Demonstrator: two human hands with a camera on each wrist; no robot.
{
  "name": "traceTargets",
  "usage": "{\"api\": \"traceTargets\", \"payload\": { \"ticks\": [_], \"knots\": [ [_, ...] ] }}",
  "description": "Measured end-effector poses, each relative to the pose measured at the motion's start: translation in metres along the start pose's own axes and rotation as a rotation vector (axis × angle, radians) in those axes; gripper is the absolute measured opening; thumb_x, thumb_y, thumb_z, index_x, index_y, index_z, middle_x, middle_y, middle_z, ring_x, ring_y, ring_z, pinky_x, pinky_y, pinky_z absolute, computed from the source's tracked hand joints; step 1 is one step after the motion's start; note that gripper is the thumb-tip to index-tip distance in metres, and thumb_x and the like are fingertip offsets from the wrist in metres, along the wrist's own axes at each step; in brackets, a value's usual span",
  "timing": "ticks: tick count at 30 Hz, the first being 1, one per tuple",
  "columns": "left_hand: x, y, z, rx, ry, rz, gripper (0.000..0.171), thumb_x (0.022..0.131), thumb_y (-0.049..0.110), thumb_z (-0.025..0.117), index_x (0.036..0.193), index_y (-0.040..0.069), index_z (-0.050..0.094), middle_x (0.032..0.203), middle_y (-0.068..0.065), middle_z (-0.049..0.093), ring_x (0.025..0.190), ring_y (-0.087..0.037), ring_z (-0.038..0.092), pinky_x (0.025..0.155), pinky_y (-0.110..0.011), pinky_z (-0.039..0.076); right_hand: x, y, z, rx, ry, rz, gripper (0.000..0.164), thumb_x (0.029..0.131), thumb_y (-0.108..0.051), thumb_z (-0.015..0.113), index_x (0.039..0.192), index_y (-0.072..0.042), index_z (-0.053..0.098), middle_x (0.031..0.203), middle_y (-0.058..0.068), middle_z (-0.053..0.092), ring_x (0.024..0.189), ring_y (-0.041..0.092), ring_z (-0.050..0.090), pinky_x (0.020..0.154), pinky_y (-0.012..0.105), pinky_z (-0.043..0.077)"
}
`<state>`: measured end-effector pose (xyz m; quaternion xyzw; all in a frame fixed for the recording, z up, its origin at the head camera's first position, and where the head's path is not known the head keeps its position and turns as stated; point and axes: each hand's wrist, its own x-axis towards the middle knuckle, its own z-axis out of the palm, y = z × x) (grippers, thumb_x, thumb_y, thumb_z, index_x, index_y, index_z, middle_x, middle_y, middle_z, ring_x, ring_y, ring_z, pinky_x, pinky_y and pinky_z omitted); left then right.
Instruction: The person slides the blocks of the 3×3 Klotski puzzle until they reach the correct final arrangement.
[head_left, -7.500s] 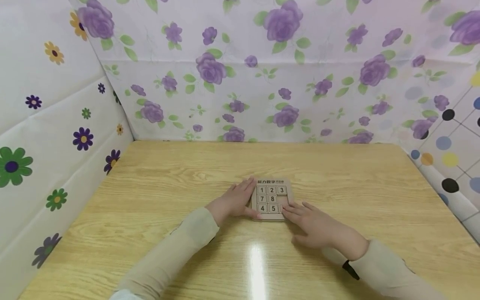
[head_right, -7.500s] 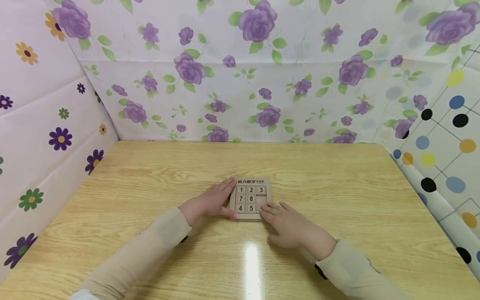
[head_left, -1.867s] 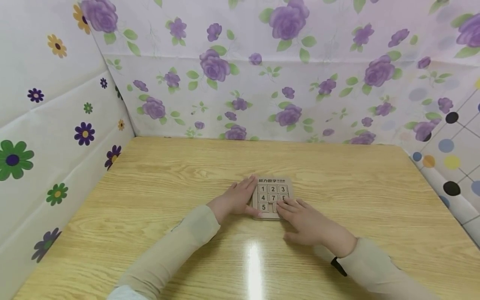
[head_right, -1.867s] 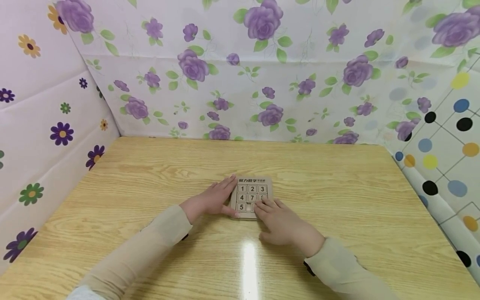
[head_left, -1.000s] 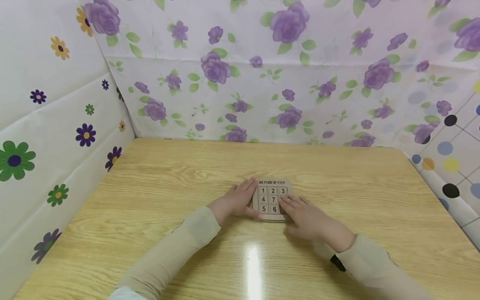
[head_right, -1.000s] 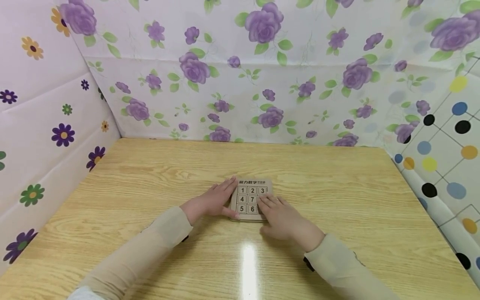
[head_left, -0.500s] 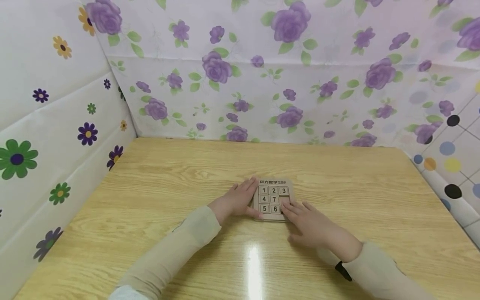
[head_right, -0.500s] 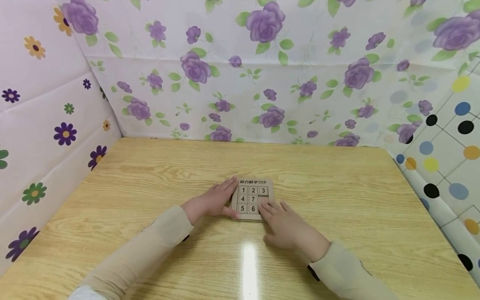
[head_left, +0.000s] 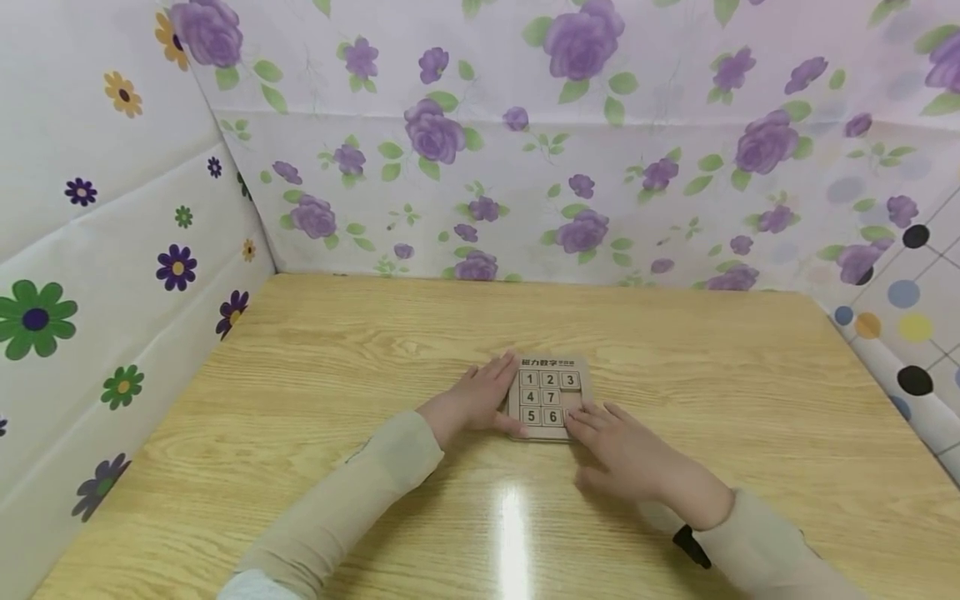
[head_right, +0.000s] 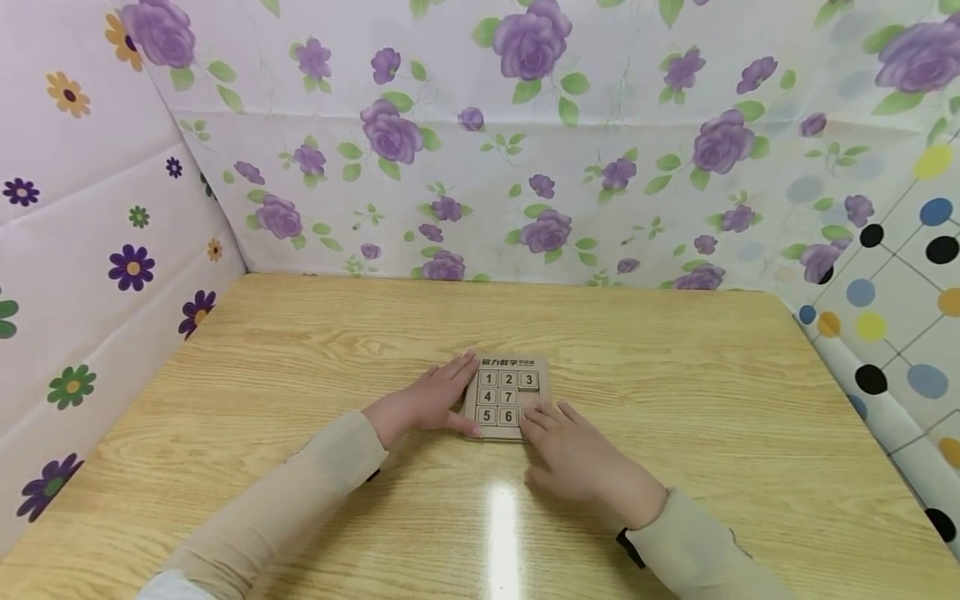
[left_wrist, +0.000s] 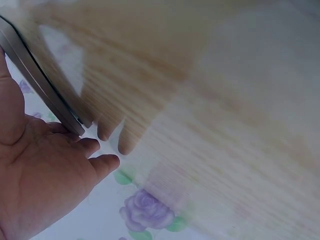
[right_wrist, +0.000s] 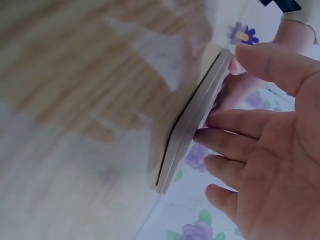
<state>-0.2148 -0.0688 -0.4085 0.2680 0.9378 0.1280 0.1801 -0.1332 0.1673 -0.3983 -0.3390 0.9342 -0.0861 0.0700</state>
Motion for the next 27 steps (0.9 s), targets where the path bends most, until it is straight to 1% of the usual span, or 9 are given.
{"api": "traceTargets", "payload": {
  "ticks": [3,6,11,18,22,27],
  "knots": [
    [0.001,0.0,0.0,0.005,-0.003,0.0,0.113,0.076,0.062,0.067,0.153,0.007,0.005,0.161,-0.01,-0.001,0.147,-0.029,0.007,0.119,-0.05,0.011,0.004,0.001,0.0,-0.015,0.046,-0.031,0.066,0.088,-0.032,0.064,0.138,0.006,0.043,0.146,0.023,0.039,0.138,0.04,0.032,0.113,0.058,0.022],
    [0.002,0.0,-0.001,0.012,-0.005,-0.002,0.113,0.077,0.062,0.066,0.153,0.007,0.004,0.161,-0.01,-0.001,0.148,-0.029,0.007,0.119,-0.05,0.012,0.009,0.001,0.0,-0.014,0.054,-0.031,0.066,0.089,-0.031,0.063,0.14,0.006,0.041,0.147,0.023,0.037,0.138,0.041,0.031,0.113,0.058,0.024],
    [0.001,0.001,0.0,0.013,-0.001,0.002,0.112,0.077,0.061,0.066,0.153,0.007,0.005,0.161,-0.01,-0.001,0.147,-0.029,0.007,0.119,-0.05,0.012,0.019,0.002,0.0,0.016,0.027,0.004,0.068,0.09,-0.031,0.061,0.141,0.006,0.039,0.149,0.023,0.035,0.139,0.041,0.029,0.113,0.058,0.023],
    [0.001,0.001,0.003,0.014,-0.006,0.003,0.112,0.077,0.062,0.065,0.154,0.007,0.004,0.161,-0.01,-0.001,0.147,-0.028,0.006,0.119,-0.051,0.012,0.028,0.004,0.001,0.018,-0.04,-0.011,0.071,0.09,-0.036,0.061,0.143,0.005,0.037,0.15,0.021,0.034,0.141,0.039,0.027,0.115,0.056,0.019],
    [0.002,0.0,0.003,0.018,-0.006,-0.007,0.113,0.077,0.062,0.065,0.154,0.007,0.004,0.161,-0.009,-0.001,0.148,-0.028,0.006,0.119,-0.05,0.011,0.029,0.006,0.001,0.026,-0.053,-0.008,0.071,0.09,-0.035,0.061,0.144,0.004,0.036,0.151,0.02,0.033,0.141,0.039,0.026,0.116,0.055,0.019],
    [0.002,0.0,0.002,0.014,-0.003,-0.013,0.113,0.076,0.062,0.066,0.154,0.007,0.004,0.161,-0.009,0.0,0.148,-0.027,0.006,0.119,-0.049,0.011,0.024,0.012,-0.001,0.045,-0.062,0.03,0.07,0.091,-0.033,0.06,0.145,0.003,0.035,0.151,0.02,0.032,0.141,0.04,0.026,0.116,0.056,0.018]
  ]
}}
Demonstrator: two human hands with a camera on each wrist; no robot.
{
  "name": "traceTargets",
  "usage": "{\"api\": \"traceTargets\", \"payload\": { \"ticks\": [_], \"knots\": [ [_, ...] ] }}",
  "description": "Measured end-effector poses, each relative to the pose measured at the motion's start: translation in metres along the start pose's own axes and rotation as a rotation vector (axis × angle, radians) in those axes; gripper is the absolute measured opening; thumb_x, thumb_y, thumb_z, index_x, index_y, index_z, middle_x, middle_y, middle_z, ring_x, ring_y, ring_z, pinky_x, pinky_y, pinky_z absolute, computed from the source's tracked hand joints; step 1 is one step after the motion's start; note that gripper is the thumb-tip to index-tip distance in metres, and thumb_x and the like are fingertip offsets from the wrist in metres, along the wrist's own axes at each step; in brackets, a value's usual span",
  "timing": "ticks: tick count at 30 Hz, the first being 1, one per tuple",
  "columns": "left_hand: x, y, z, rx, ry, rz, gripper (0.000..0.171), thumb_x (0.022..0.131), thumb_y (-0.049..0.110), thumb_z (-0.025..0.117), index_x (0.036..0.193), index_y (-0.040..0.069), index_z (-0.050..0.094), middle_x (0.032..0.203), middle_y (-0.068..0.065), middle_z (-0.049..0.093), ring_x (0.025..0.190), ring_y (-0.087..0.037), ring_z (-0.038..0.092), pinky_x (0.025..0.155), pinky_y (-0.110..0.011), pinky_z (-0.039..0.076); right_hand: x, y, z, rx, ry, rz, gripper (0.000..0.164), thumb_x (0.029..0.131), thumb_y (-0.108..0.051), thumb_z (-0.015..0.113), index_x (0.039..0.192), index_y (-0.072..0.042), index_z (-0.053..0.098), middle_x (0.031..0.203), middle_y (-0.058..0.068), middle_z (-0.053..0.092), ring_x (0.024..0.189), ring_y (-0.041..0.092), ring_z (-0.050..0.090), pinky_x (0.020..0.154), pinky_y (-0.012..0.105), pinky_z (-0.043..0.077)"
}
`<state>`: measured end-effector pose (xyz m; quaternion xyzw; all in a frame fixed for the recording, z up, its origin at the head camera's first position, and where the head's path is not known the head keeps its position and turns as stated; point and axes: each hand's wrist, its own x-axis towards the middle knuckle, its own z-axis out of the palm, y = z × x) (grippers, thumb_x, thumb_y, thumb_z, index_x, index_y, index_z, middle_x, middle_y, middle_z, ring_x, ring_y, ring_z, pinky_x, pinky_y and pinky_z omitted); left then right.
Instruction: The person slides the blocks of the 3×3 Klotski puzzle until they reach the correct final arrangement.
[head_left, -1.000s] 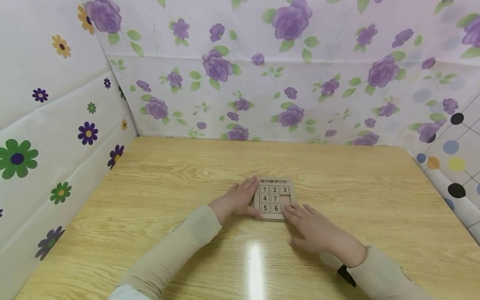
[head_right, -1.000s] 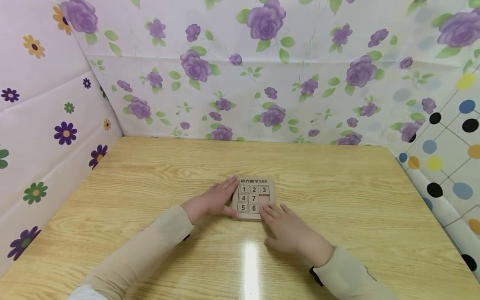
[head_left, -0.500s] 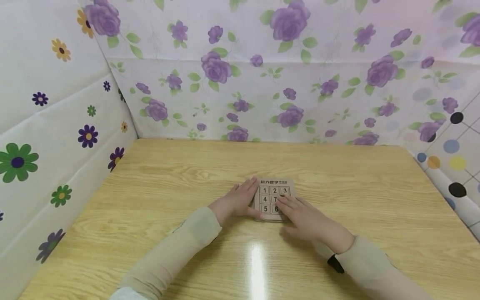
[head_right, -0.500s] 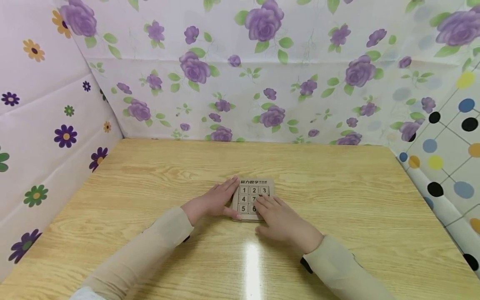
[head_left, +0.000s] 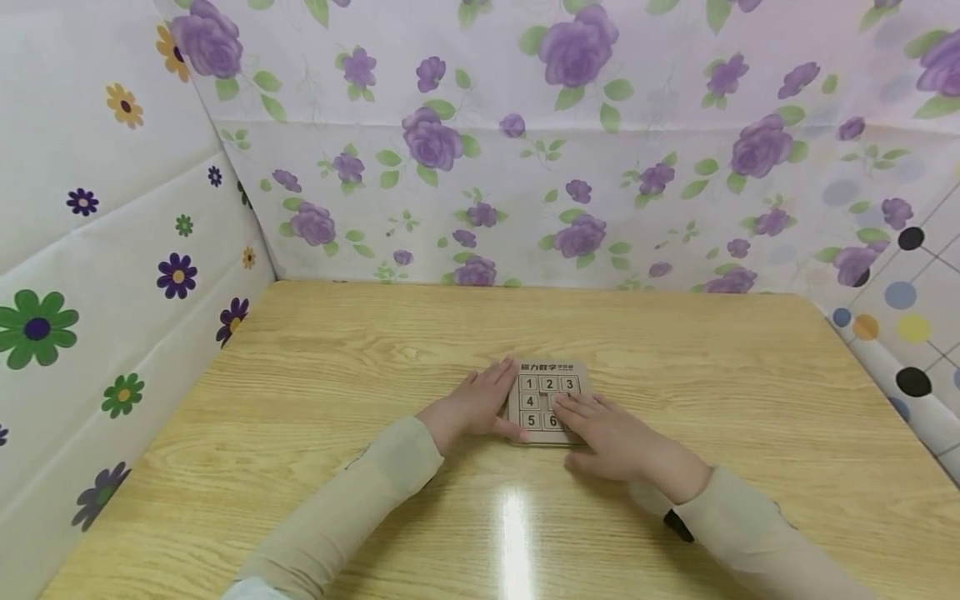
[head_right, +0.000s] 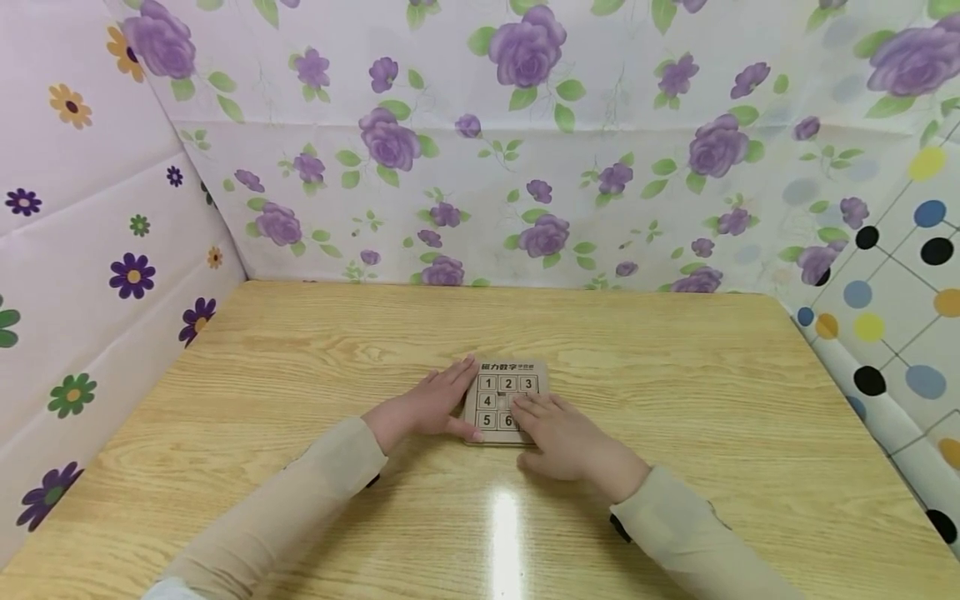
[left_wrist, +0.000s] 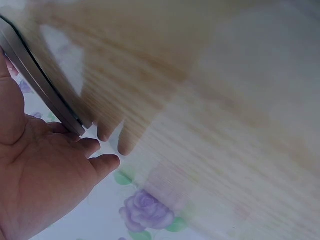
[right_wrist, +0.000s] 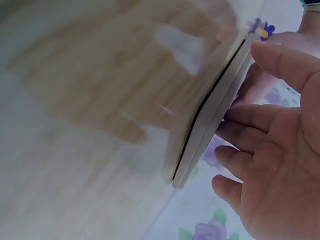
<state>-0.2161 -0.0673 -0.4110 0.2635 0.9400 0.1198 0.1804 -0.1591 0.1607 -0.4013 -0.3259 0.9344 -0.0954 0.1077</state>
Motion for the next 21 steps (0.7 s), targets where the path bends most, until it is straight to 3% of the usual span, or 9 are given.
{"api": "traceTargets", "payload": {
  "ticks": [11,21],
  "knots": [
    [-0.001,0.0,-0.001,-0.012,0.006,0.0,0.113,0.076,0.061,0.067,0.154,0.007,0.004,0.161,-0.009,-0.001,0.148,-0.028,0.005,0.119,-0.05,0.01,-0.008,0.007,-0.005,-0.028,0.01,0.029,0.068,0.09,-0.033,0.063,0.142,0.004,0.039,0.148,0.022,0.037,0.138,0.041,0.031,0.115,0.058,0.02],
    [-0.001,0.0,0.001,-0.011,0.011,0.012,0.112,0.077,0.061,0.066,0.153,0.006,0.004,0.16,-0.011,0.0,0.147,-0.029,0.007,0.119,-0.05,0.011,-0.003,-0.007,-0.003,-0.056,-0.005,0.017,0.071,0.089,-0.034,0.062,0.143,0.005,0.037,0.151,0.02,0.033,0.141,0.039,0.027,0.115,0.056,0.02]
  ]
}}
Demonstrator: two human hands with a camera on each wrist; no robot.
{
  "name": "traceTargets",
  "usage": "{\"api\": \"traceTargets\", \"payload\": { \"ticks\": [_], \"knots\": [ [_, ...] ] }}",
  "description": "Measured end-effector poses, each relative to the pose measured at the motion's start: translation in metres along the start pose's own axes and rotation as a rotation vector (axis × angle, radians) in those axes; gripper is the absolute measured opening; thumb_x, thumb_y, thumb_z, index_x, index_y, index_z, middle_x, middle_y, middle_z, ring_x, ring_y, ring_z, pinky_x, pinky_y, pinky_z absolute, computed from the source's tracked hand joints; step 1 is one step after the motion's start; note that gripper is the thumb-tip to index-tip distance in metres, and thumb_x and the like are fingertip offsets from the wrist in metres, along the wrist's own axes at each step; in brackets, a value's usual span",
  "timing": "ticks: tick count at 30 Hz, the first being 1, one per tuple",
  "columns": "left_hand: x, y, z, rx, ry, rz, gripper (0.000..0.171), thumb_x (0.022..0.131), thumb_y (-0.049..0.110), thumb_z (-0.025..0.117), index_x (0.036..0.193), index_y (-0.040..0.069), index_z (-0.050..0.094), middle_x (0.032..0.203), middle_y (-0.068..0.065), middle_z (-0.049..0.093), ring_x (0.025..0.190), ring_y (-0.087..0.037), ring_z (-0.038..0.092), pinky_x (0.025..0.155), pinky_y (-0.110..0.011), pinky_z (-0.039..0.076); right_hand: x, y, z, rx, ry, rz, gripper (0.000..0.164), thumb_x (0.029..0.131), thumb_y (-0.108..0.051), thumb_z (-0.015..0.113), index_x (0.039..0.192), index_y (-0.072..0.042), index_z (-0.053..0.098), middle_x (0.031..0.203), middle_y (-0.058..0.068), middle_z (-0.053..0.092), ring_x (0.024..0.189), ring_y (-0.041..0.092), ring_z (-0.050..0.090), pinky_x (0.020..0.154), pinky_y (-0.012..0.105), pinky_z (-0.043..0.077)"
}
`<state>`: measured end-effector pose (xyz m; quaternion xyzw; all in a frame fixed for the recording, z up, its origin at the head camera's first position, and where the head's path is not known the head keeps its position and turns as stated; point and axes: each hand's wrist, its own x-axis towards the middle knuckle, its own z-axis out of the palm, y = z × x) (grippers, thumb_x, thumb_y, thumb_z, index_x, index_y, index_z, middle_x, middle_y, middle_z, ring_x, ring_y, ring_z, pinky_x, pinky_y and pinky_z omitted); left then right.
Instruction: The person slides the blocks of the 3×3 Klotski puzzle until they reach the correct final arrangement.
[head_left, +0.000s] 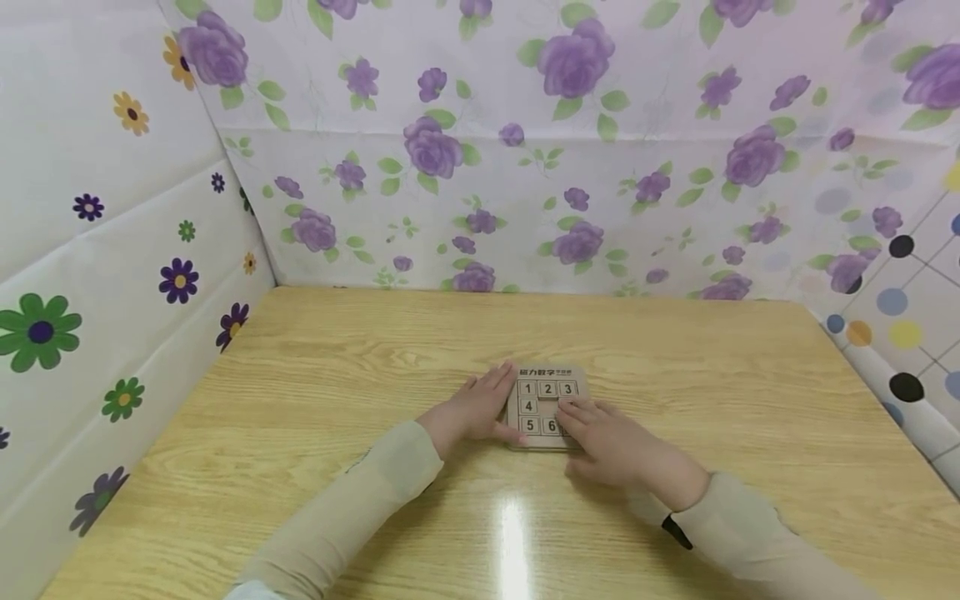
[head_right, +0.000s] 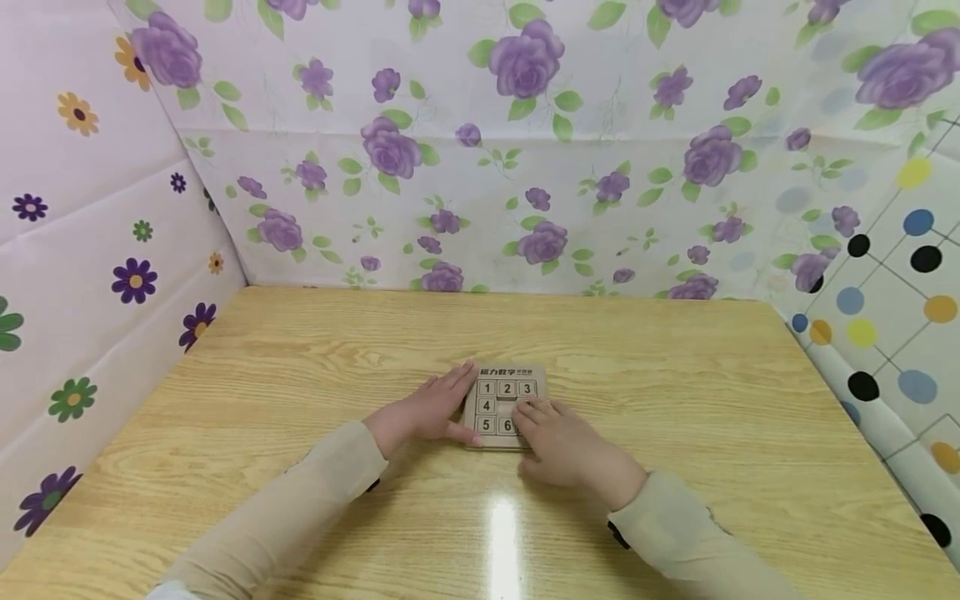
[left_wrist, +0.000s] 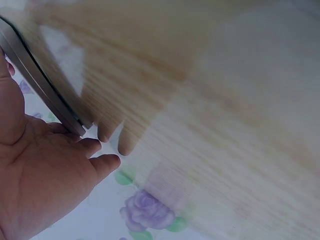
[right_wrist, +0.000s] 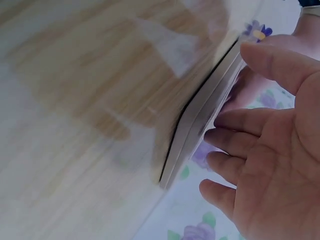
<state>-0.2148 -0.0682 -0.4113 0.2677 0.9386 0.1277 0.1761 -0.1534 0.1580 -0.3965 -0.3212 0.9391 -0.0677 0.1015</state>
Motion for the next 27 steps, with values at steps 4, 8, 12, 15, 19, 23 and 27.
{"api": "traceTargets", "payload": {
  "ticks": [4,8,12,15,19,23,27],
  "knots": [
    [0.0,0.0,0.0,-0.001,0.0,0.002,0.113,0.077,0.061,0.067,0.153,0.006,0.004,0.161,-0.01,0.0,0.147,-0.028,0.006,0.119,-0.05,0.011,0.008,-0.01,0.001,-0.003,-0.015,-0.041,0.071,0.091,-0.036,0.059,0.144,0.004,0.035,0.152,0.018,0.031,0.142,0.037,0.024,0.117,0.054,0.018],
    [0.0,0.0,0.001,0.01,0.002,0.002,0.114,0.076,0.062,0.066,0.153,0.007,0.004,0.161,-0.01,-0.001,0.147,-0.028,0.006,0.119,-0.05,0.011,0.017,-0.02,0.001,-0.023,-0.032,-0.083,0.069,0.092,-0.035,0.058,0.144,0.004,0.035,0.153,0.018,0.03,0.143,0.035,0.024,0.117,0.052,0.017],
    [0.0,0.0,0.002,0.021,0.008,0.005,0.115,0.075,0.064,0.065,0.153,0.007,0.004,0.161,-0.01,0.0,0.147,-0.029,0.007,0.119,-0.051,0.013,0.021,-0.022,0.001,-0.03,-0.036,-0.096,0.068,0.092,-0.033,0.059,0.143,0.005,0.036,0.152,0.018,0.032,0.143,0.035,0.025,0.117,0.053,0.018],
    [0.001,0.0,0.002,0.019,0.003,0.006,0.115,0.076,0.064,0.065,0.153,0.007,0.003,0.16,-0.01,-0.001,0.147,-0.028,0.006,0.119,-0.05,0.012,0.02,-0.02,0.002,-0.026,-0.037,-0.09,0.068,0.091,-0.033,0.059,0.143,0.005,0.036,0.152,0.018,0.032,0.142,0.036,0.025,0.117,0.053,0.017],
    [0.001,0.0,0.002,0.016,0.0,0.002,0.115,0.076,0.064,0.065,0.153,0.007,0.002,0.16,-0.009,-0.002,0.148,-0.027,0.005,0.119,-0.048,0.01,0.017,-0.012,0.003,-0.023,-0.03,-0.078,0.069,0.091,-0.034,0.059,0.143,0.004,0.036,0.152,0.018,0.032,0.142,0.037,0.026,0.117,0.052,0.017],
    [0.001,0.0,0.001,0.003,0.002,-0.005,0.115,0.076,0.062,0.067,0.154,0.008,0.002,0.16,-0.008,-0.002,0.148,-0.026,0.005,0.119,-0.049,0.01,0.011,-0.005,0.001,-0.003,-0.027,-0.067,0.07,0.09,-0.033,0.061,0.143,0.005,0.037,0.151,0.019,0.033,0.141,0.038,0.026,0.116,0.054,0.019],
    [0.002,-0.001,0.002,0.002,-0.001,-0.009,0.114,0.076,0.062,0.067,0.154,0.008,0.003,0.161,-0.008,-0.002,0.148,-0.026,0.005,0.119,-0.049,0.01,0.006,-0.001,-0.001,0.01,-0.027,-0.059,0.069,0.09,-0.032,0.061,0.143,0.005,0.037,0.151,0.02,0.033,0.141,0.039,0.027,0.115,0.056,0.02]
  ]
}}
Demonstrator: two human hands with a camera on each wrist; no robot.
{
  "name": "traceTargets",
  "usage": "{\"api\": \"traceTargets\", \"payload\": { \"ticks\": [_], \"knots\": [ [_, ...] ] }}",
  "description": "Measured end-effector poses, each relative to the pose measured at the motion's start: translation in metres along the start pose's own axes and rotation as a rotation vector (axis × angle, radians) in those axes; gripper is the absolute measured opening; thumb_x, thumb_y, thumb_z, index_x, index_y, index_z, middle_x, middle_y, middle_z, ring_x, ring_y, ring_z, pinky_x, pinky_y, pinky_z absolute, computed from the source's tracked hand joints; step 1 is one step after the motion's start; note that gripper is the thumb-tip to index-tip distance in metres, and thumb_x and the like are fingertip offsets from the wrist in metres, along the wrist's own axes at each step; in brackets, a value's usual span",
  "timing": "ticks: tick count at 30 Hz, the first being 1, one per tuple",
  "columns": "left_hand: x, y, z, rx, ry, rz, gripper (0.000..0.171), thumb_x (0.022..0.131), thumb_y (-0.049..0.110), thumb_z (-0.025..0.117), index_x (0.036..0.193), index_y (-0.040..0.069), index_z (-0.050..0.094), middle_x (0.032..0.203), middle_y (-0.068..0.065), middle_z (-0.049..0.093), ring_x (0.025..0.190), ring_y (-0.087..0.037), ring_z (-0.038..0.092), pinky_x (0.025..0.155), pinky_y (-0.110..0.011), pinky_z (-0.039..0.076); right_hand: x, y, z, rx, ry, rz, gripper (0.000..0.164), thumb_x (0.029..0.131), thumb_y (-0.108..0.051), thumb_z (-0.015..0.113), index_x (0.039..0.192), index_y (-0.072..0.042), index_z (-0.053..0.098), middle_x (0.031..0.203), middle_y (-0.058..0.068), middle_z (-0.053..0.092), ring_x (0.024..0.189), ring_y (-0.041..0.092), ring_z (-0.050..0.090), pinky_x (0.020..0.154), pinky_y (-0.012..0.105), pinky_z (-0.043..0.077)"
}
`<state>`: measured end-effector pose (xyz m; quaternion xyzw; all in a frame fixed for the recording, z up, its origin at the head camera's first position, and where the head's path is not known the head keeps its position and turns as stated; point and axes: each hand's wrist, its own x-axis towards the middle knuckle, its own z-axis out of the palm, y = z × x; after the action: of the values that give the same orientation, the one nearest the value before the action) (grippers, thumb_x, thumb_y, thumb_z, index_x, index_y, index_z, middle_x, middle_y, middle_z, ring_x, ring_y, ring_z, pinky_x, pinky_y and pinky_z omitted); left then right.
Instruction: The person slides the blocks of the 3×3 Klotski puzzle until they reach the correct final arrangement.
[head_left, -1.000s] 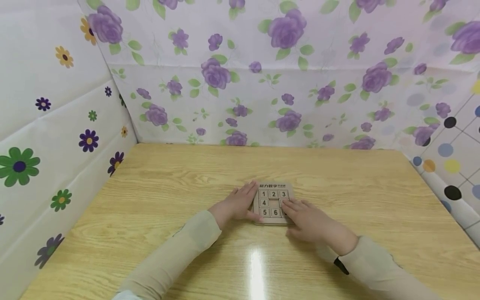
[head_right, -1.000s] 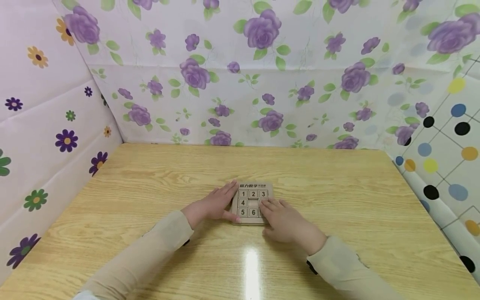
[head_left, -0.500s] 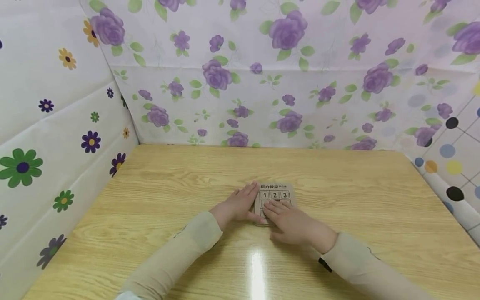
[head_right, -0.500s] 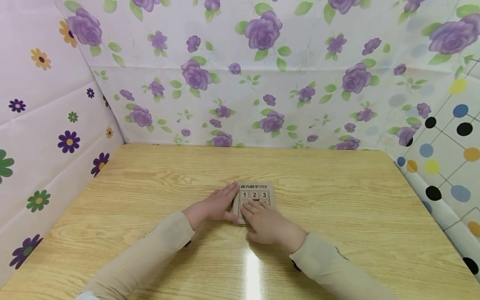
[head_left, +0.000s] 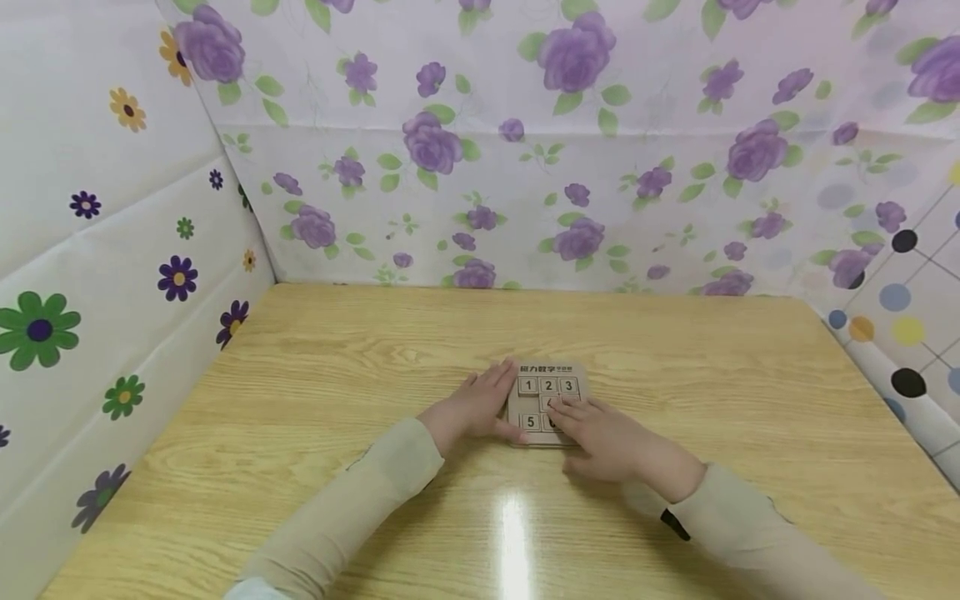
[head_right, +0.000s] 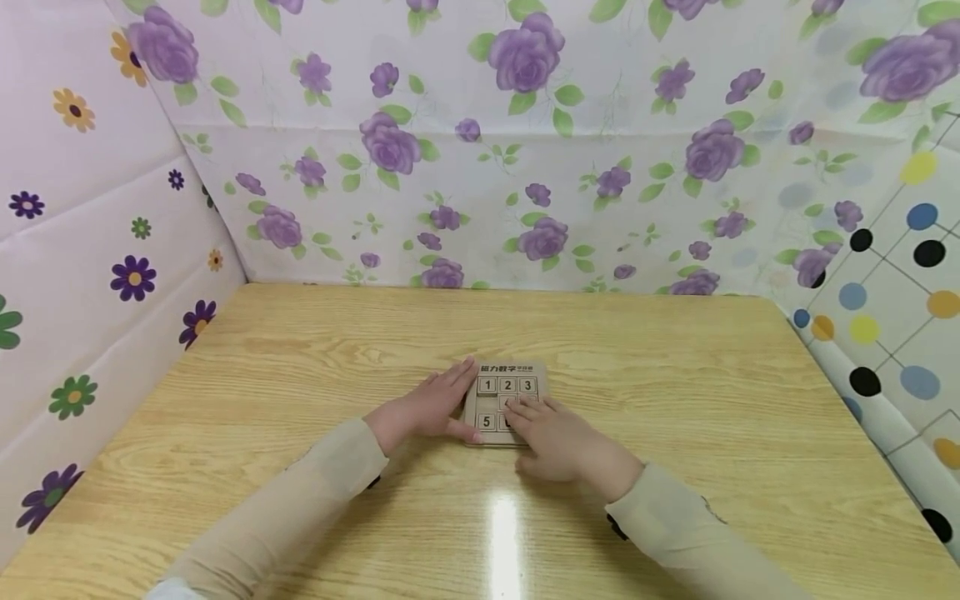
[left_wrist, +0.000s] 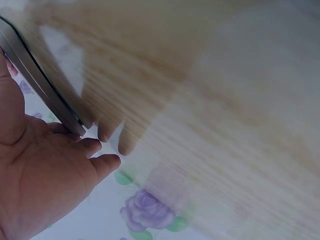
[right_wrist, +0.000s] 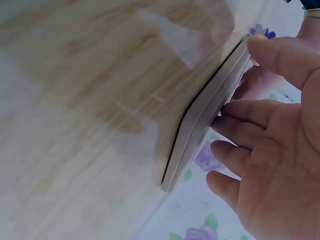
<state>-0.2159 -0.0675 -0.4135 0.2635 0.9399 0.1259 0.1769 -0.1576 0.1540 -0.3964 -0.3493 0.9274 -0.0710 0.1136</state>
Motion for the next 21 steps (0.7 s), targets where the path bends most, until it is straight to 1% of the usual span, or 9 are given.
{"api": "traceTargets", "payload": {
  "ticks": [4,8,13,21],
  "knots": [
    [0.0,-0.001,0.0,-0.001,0.001,0.002,0.113,0.076,0.062,0.067,0.154,0.007,0.004,0.161,-0.008,-0.001,0.148,-0.026,0.005,0.119,-0.049,0.01,-0.003,-0.002,0.0,-0.006,0.017,-0.007,0.068,0.089,-0.031,0.062,0.142,0.005,0.038,0.15,0.02,0.034,0.14,0.039,0.028,0.114,0.057,0.021],
    [-0.001,-0.001,0.0,-0.013,0.004,0.007,0.113,0.076,0.06,0.068,0.154,0.007,0.005,0.161,-0.009,0.0,0.148,-0.027,0.006,0.119,-0.049,0.011,-0.004,-0.007,0.004,-0.024,0.019,-0.03,0.07,0.089,-0.034,0.062,0.143,0.004,0.037,0.151,0.019,0.033,0.141,0.039,0.026,0.115,0.056,0.02],
    [0.0,-0.001,0.001,0.002,0.01,0.011,0.113,0.076,0.061,0.067,0.153,0.007,0.005,0.161,-0.01,0.001,0.148,-0.028,0.006,0.119,-0.05,0.011,-0.002,-0.013,0.008,-0.065,0.015,-0.088,0.07,0.09,-0.036,0.061,0.143,0.002,0.038,0.152,0.016,0.033,0.141,0.037,0.027,0.116,0.054,0.021],
    [-0.003,0.002,-0.003,-0.001,0.01,0.013,0.112,0.077,0.06,0.067,0.153,0.004,0.007,0.16,-0.011,0.002,0.147,-0.029,0.009,0.119,-0.051,0.014,0.004,-0.018,0.006,-0.106,0.006,-0.092,0.066,0.09,-0.035,0.061,0.141,0.002,0.042,0.149,0.016,0.038,0.14,0.036,0.03,0.115,0.055,0.022]
  ]
}}
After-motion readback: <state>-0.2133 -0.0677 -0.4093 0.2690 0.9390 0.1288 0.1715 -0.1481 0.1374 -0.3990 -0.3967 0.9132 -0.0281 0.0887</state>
